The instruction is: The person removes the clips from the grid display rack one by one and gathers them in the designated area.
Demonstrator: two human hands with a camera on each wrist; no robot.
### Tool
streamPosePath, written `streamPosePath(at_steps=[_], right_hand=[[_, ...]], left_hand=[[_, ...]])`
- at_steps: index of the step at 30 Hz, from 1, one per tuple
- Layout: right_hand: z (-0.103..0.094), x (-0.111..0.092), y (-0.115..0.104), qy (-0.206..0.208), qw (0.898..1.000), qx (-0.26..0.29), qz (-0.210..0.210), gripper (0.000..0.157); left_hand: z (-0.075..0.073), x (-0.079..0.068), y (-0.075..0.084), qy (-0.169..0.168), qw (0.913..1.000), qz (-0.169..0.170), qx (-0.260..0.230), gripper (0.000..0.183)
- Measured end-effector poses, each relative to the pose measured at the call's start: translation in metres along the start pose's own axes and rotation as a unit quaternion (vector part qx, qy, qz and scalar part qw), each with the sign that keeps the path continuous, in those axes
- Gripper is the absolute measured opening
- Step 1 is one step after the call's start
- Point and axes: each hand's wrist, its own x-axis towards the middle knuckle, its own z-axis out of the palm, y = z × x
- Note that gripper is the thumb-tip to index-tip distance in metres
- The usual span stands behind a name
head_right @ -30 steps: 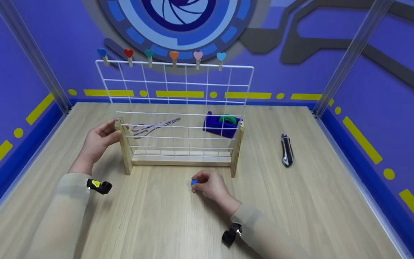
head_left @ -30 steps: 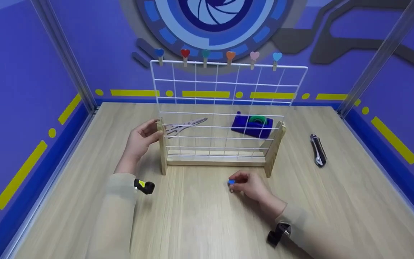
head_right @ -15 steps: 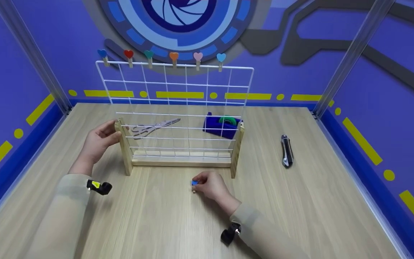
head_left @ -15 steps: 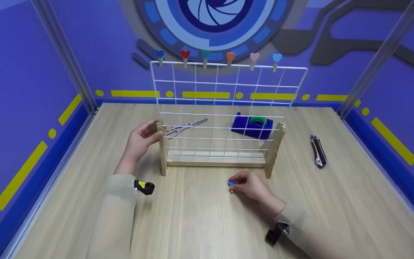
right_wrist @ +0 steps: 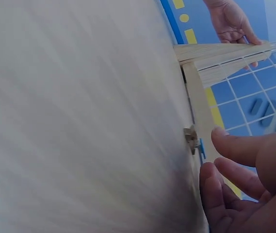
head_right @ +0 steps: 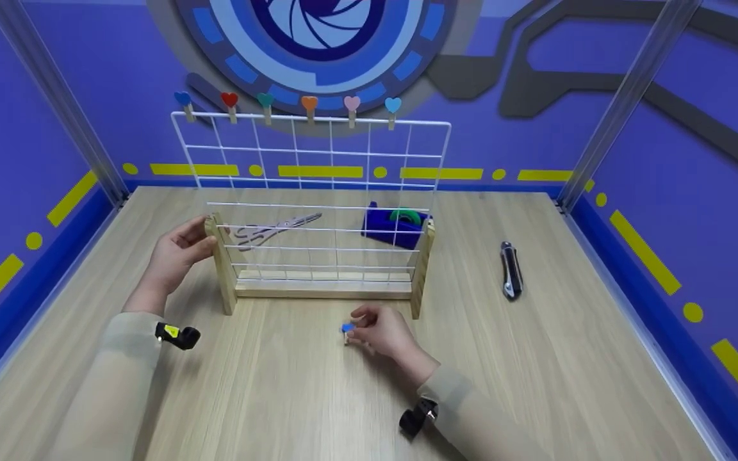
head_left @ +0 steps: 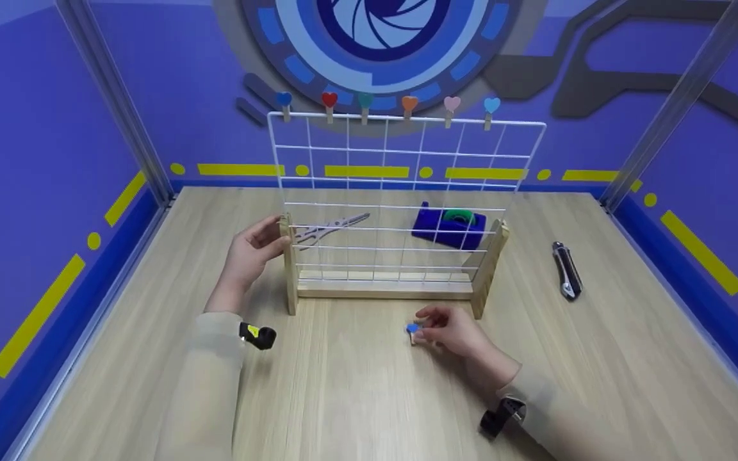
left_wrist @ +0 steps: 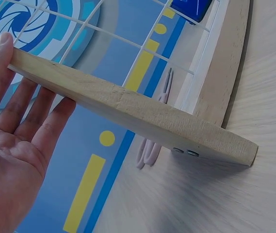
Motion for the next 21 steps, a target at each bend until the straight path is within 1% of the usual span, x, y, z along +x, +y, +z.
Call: streamPosePath(at_steps=[2,4,9,11,15,21], right_hand=[[-0.004,-0.001,-0.005,0.007,1.000,-0.004,0.006,0.031],[-0.008,-0.003,-0.010,0.017,1.000,-0.014,0.002,0.030],[-0.022,-0.007,-0.028,0.027,0.998,-0.042,-0.042,0.028],[-0.029,-0.008,-0.036,0.024,0.997,-0.041,-0.056,0.027],[-0.046,-0.012,-0.056,0.028,0.997,-0.028,-0.067,0.027],[-0.069,-0.016,-0.090,0.049,0.995,-0.016,-0.090,0.027]], left_hand=[[0.000,0.000,-0.001,0.000,1.0000,0.001,0.000,0.056],[0.000,0.000,-0.001,-0.001,1.0000,0.001,-0.001,0.056],[0.000,0.000,-0.001,-0.002,1.0000,-0.003,-0.002,0.057],[0.000,-0.001,-0.001,-0.002,1.0000,-0.003,0.001,0.059],[0.000,-0.002,0.000,-0.001,1.0000,-0.001,0.007,0.061],[0.001,-0.002,0.000,0.000,1.0000,-0.003,-0.002,0.057]])
